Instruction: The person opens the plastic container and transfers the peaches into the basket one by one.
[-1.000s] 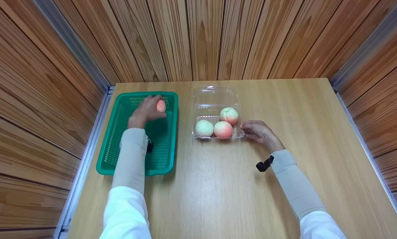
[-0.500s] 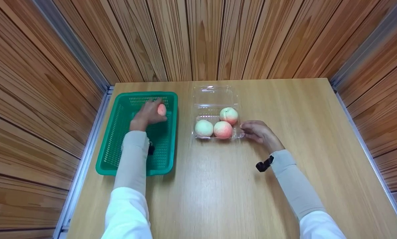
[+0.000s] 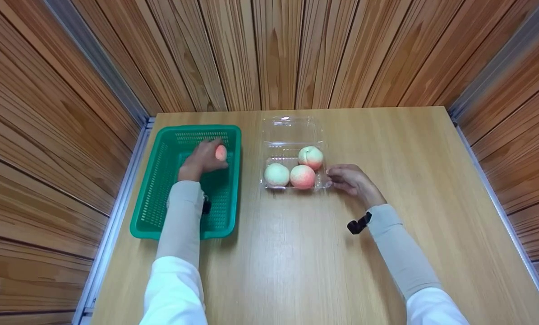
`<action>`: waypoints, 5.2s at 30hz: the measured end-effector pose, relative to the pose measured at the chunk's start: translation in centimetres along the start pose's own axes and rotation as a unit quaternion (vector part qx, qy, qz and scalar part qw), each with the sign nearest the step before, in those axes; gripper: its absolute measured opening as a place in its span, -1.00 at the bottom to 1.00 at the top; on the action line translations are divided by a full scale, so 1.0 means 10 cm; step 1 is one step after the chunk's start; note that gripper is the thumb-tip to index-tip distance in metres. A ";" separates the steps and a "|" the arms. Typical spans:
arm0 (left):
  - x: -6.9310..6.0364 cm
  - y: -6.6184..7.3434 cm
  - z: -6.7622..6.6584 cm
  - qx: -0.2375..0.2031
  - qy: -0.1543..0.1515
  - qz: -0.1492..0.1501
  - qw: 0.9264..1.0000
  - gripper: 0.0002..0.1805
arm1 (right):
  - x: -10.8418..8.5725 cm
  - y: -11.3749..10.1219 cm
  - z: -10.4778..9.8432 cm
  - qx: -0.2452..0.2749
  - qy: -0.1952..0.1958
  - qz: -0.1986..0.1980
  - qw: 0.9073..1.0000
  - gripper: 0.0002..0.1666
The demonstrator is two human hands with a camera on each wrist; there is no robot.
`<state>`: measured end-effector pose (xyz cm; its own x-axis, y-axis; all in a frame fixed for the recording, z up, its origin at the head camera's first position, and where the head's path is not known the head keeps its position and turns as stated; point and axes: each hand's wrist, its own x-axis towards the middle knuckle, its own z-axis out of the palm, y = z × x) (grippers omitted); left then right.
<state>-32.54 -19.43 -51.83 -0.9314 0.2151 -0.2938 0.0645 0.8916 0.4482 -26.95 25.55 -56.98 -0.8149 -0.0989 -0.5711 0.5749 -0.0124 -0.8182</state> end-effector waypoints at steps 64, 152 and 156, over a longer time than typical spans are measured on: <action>0.00 -0.15 0.41 0.004 -0.023 -0.007 1.000 -0.39 | 0.00 0.00 0.00 0.015 -0.001 -0.003 1.000 -0.94; -0.13 -0.12 0.13 -0.002 -0.009 0.006 1.000 -0.34 | 0.03 0.01 0.02 0.016 -0.001 -0.011 1.000 -0.94; -0.14 -0.09 0.09 -0.005 -0.007 0.008 1.000 -0.34 | 0.03 0.00 0.02 0.019 -0.003 -0.012 1.000 -0.94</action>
<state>-30.96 -20.18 -52.63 -0.9249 0.2347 -0.2991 0.0753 0.8843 0.4608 -27.20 25.29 -57.18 -0.8281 -0.1034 -0.5509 0.5576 -0.0527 -0.8284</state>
